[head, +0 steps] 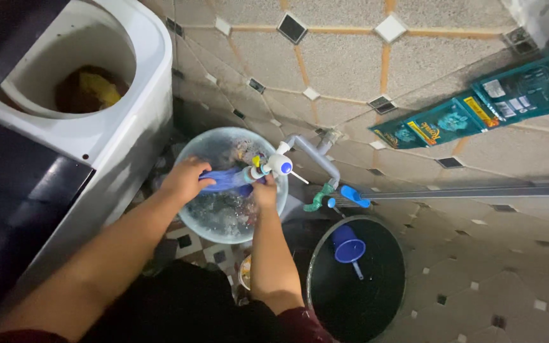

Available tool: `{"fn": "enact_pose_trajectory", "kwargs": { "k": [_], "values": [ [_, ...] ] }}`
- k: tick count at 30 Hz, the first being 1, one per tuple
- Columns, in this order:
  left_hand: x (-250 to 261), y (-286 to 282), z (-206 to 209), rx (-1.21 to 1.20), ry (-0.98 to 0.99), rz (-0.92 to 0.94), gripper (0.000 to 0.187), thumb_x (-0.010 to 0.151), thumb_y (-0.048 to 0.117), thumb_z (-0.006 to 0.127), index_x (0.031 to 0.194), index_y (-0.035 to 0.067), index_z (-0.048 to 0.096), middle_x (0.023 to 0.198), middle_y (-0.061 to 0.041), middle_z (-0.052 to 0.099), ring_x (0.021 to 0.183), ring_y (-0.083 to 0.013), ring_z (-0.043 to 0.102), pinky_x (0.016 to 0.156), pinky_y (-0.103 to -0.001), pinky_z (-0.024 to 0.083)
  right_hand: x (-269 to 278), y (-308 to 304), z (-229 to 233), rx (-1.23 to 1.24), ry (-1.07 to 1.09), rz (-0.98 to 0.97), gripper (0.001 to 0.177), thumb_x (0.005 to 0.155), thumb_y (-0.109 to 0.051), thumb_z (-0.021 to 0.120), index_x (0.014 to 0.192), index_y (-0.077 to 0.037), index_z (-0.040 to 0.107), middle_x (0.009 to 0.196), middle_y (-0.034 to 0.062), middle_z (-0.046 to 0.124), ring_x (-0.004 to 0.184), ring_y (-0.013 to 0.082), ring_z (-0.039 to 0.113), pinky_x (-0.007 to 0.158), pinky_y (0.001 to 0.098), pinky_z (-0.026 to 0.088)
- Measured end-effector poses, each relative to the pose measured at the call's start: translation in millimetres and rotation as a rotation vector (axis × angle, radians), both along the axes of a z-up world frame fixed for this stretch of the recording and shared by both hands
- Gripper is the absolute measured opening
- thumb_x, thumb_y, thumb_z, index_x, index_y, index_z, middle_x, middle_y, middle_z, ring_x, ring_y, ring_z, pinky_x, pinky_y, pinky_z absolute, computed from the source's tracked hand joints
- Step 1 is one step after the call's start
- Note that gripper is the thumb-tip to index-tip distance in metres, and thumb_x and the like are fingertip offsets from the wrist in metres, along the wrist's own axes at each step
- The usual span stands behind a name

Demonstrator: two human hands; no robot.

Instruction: Washing clothes by hand in a bucket using water and soap.

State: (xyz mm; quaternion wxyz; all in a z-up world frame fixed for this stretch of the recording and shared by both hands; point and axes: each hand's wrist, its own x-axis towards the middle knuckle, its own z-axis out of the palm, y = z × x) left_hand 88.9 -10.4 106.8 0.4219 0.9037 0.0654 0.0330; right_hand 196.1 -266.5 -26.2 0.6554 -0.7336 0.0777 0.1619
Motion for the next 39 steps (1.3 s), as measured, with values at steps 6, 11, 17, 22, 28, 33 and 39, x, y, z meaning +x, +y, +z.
{"fn": "enact_pose_trajectory", "kwargs": {
  "k": [6, 11, 17, 22, 28, 33, 39],
  "values": [
    [-4.6, 11.6, 10.4, -0.147, -0.066, 0.198, 0.027, 0.081, 0.016, 0.080, 0.104, 0.008, 0.070, 0.101, -0.014, 0.063, 0.088, -0.0321, 0.065, 0.079, -0.042, 0.055, -6.7, -13.2, 66.1, -0.011, -0.217, -0.490, 0.035, 0.082, 0.006, 0.060, 0.111, -0.008, 0.075, 0.102, 0.0097, 0.063, 0.091, 0.0235, 0.063, 0.081, 0.0387, 0.053],
    [-28.3, 26.0, -19.6, -0.117, -0.090, 0.243, 0.032, 0.081, 0.014, 0.081, 0.108, 0.007, 0.068, 0.103, -0.016, 0.062, 0.091, -0.0327, 0.064, 0.079, -0.043, 0.054, -43.4, 7.3, -5.4, -0.828, -0.377, -0.087, 0.016, 0.085, -0.023, 0.075, 0.099, -0.015, 0.072, 0.102, 0.0086, 0.065, 0.100, 0.0257, 0.061, 0.088, 0.0411, 0.051],
    [-50.9, 36.9, -66.6, -0.110, -0.112, 0.215, 0.033, 0.080, 0.015, 0.080, 0.110, 0.007, 0.068, 0.101, -0.015, 0.063, 0.090, -0.0318, 0.063, 0.079, -0.043, 0.053, -74.8, 69.9, -34.7, -0.687, -0.117, 0.439, 0.072, 0.070, -0.030, 0.089, 0.134, -0.017, 0.060, 0.140, 0.0222, 0.047, 0.128, 0.0425, 0.041, 0.107, 0.0518, 0.035],
    [-56.5, 43.0, -51.7, -0.154, 0.085, 0.189, 0.036, 0.078, 0.018, 0.079, 0.111, 0.008, 0.069, 0.103, -0.014, 0.060, 0.086, -0.0297, 0.064, 0.078, -0.042, 0.053, -40.1, 74.0, -58.3, -0.255, 0.089, 0.408, 0.051, 0.080, -0.026, 0.082, 0.124, -0.010, 0.062, 0.124, 0.0201, 0.055, 0.115, 0.0378, 0.051, 0.098, 0.0486, 0.043],
    [-64.1, 36.0, -98.6, -0.183, 0.073, 0.214, 0.031, 0.079, 0.016, 0.080, 0.107, 0.006, 0.072, 0.103, -0.015, 0.061, 0.086, -0.0234, 0.066, 0.076, -0.038, 0.055, -15.6, 10.4, -118.4, 0.263, 0.291, 0.347, 0.029, 0.092, -0.022, 0.072, 0.111, -0.001, 0.064, 0.106, 0.0172, 0.066, 0.099, 0.0319, 0.063, 0.087, 0.0443, 0.052],
    [-45.7, 22.2, -104.6, -0.339, 0.084, 0.322, 0.029, 0.084, 0.017, 0.080, 0.109, 0.005, 0.073, 0.095, -0.014, 0.070, 0.075, -0.0219, 0.070, 0.071, -0.036, 0.058, -6.5, 44.6, -44.7, 0.422, 0.468, -0.024, 0.016, 0.082, -0.014, 0.071, 0.095, -0.014, 0.062, 0.086, 0.0092, 0.069, 0.075, 0.0280, 0.069, 0.065, 0.0462, 0.055],
    [-44.2, 9.9, -96.7, -0.270, 0.050, 0.317, 0.032, 0.084, 0.023, 0.079, 0.111, 0.007, 0.072, 0.105, -0.014, 0.068, 0.076, -0.0217, 0.072, 0.073, -0.037, 0.058, -38.2, 34.6, -64.6, -0.559, -0.388, 0.265, 0.031, 0.080, -0.015, 0.072, 0.109, -0.008, 0.064, 0.111, 0.0178, 0.068, 0.106, 0.0389, 0.063, 0.095, 0.0496, 0.049]
  ]
}}
